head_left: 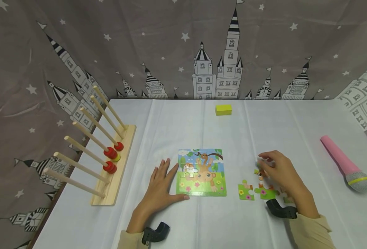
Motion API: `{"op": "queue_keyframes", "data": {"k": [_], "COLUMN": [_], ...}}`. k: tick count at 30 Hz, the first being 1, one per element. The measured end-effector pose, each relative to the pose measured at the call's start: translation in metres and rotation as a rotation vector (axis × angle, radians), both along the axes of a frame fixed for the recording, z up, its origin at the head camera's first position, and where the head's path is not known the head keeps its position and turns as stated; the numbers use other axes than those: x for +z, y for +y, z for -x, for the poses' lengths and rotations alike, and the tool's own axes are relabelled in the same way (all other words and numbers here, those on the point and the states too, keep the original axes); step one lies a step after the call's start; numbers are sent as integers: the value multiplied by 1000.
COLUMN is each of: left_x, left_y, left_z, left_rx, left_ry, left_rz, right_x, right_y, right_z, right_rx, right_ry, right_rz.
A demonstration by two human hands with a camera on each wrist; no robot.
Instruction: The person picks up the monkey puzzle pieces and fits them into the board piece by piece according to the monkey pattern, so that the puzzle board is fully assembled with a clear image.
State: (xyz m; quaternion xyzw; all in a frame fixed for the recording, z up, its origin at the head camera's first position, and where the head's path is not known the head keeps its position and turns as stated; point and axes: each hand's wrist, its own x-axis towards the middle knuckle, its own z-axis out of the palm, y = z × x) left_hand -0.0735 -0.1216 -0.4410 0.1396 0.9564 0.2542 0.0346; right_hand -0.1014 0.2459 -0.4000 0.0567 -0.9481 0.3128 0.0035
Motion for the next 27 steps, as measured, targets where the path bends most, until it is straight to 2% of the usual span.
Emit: {"op": "queue_keyframes", "data": {"k": [5,12,19,27], "left_x": [0,1,2,1], "left_y": [0,1,-3,-2], "left_z": [0,0,-2,-1], "left_rx": [9,4,6,-5], "left_ry": [-31,-29,-33,-26], "left_rz": [4,-15,-9,-28], "right_x": [-1,-3,-12,-6], "right_y": [8,13,16,18], "right_z": [0,0,-1,-2], "right_rx": [-19,-3,41,84], "right_ry": [5,41,12,-69], "right_rz": [-41,-75,-105,-160]}}
